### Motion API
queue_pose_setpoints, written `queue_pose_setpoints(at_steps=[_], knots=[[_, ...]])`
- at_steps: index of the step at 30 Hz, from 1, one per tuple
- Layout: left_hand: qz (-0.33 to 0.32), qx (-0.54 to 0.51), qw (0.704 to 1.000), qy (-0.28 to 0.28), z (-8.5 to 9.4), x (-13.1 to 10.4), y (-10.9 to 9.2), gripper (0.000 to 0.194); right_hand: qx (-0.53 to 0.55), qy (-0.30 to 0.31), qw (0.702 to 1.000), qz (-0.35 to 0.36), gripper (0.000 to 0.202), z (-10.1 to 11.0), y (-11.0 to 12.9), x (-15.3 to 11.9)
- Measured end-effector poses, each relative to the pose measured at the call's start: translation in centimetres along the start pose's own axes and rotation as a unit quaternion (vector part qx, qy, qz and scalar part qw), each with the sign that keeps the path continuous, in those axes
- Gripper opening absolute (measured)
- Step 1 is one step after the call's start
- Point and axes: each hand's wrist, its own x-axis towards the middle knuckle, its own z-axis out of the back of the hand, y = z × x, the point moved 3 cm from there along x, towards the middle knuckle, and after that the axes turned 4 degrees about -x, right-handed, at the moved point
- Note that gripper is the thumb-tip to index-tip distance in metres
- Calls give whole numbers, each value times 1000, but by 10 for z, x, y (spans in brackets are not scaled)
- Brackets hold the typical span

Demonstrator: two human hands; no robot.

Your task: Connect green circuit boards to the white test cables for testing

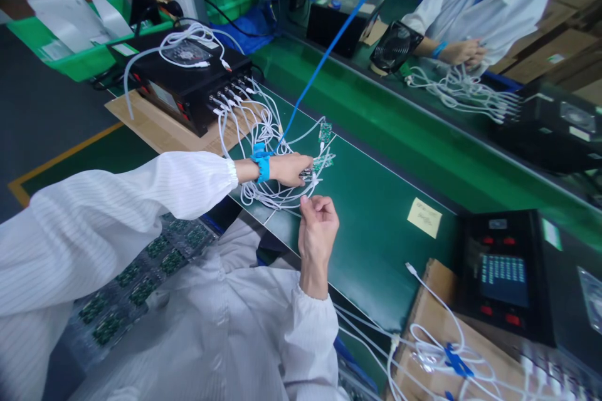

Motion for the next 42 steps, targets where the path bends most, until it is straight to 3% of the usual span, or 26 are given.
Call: queue_pose_setpoints(at_steps=[6, 11, 17, 24, 32, 36, 42], knots=[[16, 0, 999, 30, 14, -10, -4, 31, -18, -8, 1000, -3, 60, -5, -4, 2], [21, -33, 999, 14, 23, -16, 3, 26, -96, 9, 995, 37, 48, -7, -11, 13], [0, -118, 993, 18, 21, -12, 14, 28, -204, -54, 973, 96, 45, -7, -22, 25], [-12, -137, 990, 39, 19, -12, 12, 24, -275, -22, 951, 142, 53, -8, -22, 28], [40, -89, 995, 25, 16, -12, 11, 21, -412, -55, 888, 196, 42, 5, -22, 25], [49, -42, 996, 57, 12, -13, 5, 27, -409, -51, 890, 193, 42, 6, -25, 28], [42, 2, 998, 50, 8, -14, -2, 35, -379, -59, 901, 203, 41, 8, -26, 26]])
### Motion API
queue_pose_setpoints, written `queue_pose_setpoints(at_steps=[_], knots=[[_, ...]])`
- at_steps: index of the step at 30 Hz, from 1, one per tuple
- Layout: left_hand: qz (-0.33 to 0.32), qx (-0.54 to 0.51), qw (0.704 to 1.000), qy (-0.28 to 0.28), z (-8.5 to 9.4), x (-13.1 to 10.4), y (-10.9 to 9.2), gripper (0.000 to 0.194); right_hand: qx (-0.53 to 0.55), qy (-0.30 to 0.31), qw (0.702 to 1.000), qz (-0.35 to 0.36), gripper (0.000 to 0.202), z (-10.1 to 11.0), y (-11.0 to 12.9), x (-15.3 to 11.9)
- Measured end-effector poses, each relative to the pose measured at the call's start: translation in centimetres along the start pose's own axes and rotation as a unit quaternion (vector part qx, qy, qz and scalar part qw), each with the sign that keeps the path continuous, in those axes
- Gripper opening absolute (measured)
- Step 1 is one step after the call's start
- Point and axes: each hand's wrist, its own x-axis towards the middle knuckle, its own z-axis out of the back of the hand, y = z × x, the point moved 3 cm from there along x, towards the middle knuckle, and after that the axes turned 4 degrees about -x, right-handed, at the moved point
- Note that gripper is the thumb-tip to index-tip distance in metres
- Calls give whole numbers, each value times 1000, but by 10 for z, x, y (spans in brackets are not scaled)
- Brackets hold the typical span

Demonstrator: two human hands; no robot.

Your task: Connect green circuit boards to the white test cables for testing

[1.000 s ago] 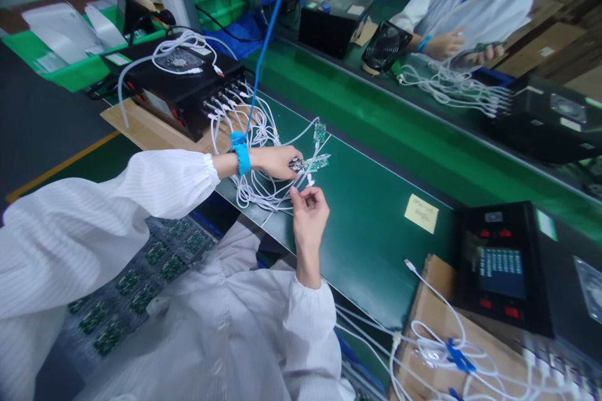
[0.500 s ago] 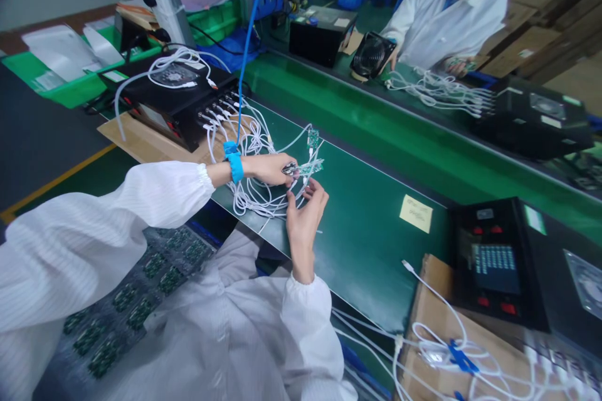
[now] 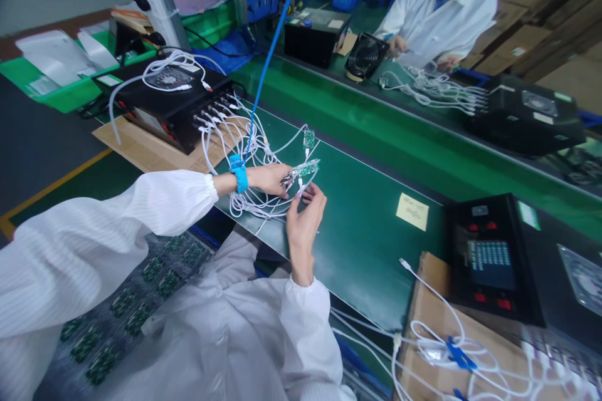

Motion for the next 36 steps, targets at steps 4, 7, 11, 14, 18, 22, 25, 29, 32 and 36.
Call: queue_pose_setpoints(at_steps=[4, 7, 11, 14, 18, 22, 25, 29, 32, 36], knots=[[8, -27, 1000, -7, 5, -1, 2, 41, -10, -11, 1000, -8, 43, 2, -3, -3], [2, -52, 999, -5, 8, -2, 3, 44, -27, -8, 1000, -5, 42, 2, -4, -3], [-5, -50, 999, -2, 6, -1, 3, 33, -36, -29, 999, 3, 38, 4, 1, -4], [-6, -46, 999, 2, 0, 2, 2, 26, -70, -51, 996, 21, 36, 7, 6, -7], [-23, -29, 999, 3, -6, 7, -2, 29, -134, -49, 990, 17, 34, 12, 6, -15], [-33, 12, 999, -9, -11, 10, -6, 55, -208, -3, 978, 24, 32, 16, 3, -22], [-38, 28, 999, -16, -12, 11, -8, 56, -245, 15, 969, 38, 33, 21, 6, -22], [-39, -1, 999, -12, -11, 11, -6, 34, -272, 56, 959, 53, 37, 26, 14, -12], [-42, -20, 998, -44, -5, 10, 0, 32, -257, 115, 959, 43, 38, 26, 21, 1], [-69, -98, 991, -58, 5, 4, 7, 23, -139, 185, 973, -3, 35, 21, 31, 18]])
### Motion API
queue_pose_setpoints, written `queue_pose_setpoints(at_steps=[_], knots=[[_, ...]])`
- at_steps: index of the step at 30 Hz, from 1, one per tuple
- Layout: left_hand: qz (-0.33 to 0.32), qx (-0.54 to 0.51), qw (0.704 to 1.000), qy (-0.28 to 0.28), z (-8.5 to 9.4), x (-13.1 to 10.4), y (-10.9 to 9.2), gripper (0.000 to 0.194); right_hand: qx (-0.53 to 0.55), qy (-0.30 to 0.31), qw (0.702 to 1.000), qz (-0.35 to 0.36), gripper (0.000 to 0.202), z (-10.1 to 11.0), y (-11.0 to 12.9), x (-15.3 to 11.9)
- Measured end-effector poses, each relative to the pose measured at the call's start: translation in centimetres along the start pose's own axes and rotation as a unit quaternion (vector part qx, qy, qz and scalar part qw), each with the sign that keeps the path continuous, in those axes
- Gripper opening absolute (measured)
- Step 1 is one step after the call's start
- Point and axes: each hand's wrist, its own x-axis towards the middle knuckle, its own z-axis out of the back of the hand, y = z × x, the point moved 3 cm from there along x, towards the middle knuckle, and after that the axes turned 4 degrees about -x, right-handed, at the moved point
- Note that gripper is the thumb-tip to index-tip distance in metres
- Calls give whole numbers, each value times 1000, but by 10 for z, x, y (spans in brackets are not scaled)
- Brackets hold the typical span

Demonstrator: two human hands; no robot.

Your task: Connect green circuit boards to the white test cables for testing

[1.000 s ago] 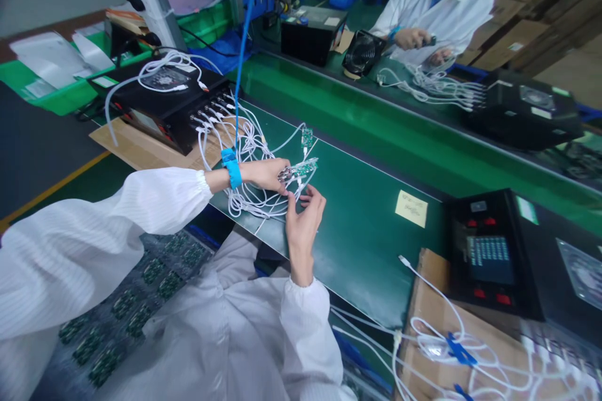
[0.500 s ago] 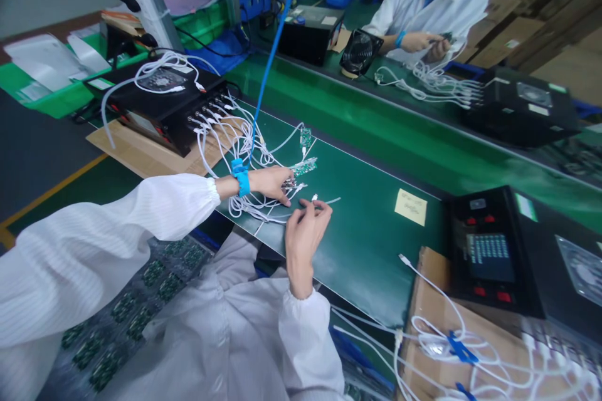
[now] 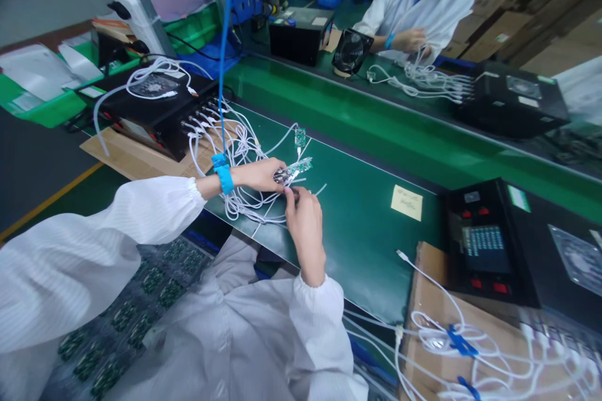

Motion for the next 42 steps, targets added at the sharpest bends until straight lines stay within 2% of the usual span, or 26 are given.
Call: queue_pose_setpoints(at_steps=[3, 6, 10, 13, 18, 22, 24, 29, 35, 38, 42], knots=[[-1, -89, 996, 5, 9, -7, 0, 17, 130, 20, 991, -15, 37, -2, 4, 13], [31, -160, 986, 38, 17, -15, 0, 16, 230, 36, 972, -36, 44, -5, 4, 26], [15, -182, 981, 65, 29, -22, -3, 16, 320, 62, 943, -62, 59, -1, 4, 42], [13, -178, 983, 43, 36, -25, -4, 19, 367, 91, 924, -56, 61, 5, 5, 53], [16, -194, 980, -33, 43, -27, -2, 19, 392, 75, 915, -61, 56, 4, -3, 60], [9, -170, 985, -18, 37, -24, 1, 31, 409, 52, 907, -81, 55, -4, -11, 59], [-15, -138, 990, -11, 31, -20, 2, 36, 416, 51, 903, -91, 56, -7, -12, 58], [-33, -43, 998, -31, 23, -11, 2, 35, 425, 66, 899, -83, 55, -8, -11, 56], [-51, -32, 997, -37, 25, -12, 2, 29, 446, 66, 890, -66, 48, -9, -14, 55], [-60, -29, 997, -44, 26, -12, 3, 29, 437, 65, 895, -61, 46, -10, -15, 56], [-54, -26, 995, -74, 31, -13, 5, 32, 392, 34, 917, -63, 45, -10, -18, 57]])
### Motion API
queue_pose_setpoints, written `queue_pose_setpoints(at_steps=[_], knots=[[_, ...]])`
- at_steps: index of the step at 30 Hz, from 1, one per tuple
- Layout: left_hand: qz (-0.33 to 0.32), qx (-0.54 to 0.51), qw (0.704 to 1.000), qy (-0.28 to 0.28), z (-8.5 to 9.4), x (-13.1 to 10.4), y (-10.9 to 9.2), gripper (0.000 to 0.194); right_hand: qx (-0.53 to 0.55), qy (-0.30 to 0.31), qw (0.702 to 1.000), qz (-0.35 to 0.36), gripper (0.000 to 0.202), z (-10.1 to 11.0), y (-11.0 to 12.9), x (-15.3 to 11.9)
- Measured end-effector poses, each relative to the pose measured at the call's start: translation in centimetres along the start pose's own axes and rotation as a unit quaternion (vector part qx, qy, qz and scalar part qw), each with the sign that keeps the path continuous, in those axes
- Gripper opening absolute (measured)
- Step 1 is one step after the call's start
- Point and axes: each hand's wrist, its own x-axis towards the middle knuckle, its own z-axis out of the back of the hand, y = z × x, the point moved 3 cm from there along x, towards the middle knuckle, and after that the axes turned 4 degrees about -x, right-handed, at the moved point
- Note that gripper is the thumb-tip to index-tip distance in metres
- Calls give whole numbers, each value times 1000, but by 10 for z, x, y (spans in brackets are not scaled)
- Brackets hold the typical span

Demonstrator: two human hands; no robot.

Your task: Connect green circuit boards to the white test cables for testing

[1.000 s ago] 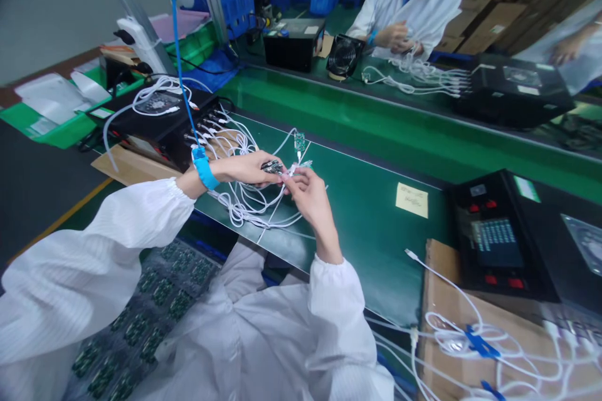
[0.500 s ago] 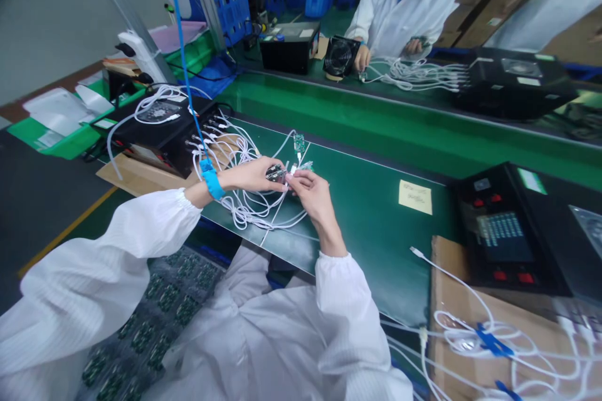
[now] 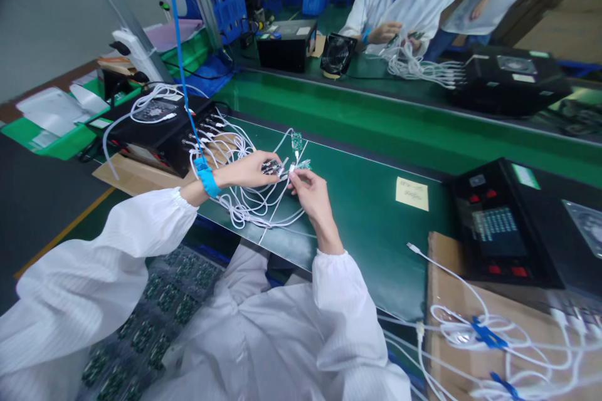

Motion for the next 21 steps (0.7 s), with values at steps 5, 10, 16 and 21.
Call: queue_pose_setpoints(at_steps=[5, 10, 16, 21], knots=[[-20, -19, 999, 24, 7, -4, -3, 32, 1, 18, 1000, 11, 49, -4, -1, 0], [-37, -27, 998, 42, 12, -6, -3, 34, -38, 22, 999, -4, 50, -6, -1, -2], [-7, -25, 1000, 14, 25, -11, -2, 29, -30, 14, 999, -43, 53, -4, -7, -3], [24, -38, 999, 5, 41, -19, -6, 29, -59, 5, 998, -11, 31, -3, -11, 1]])
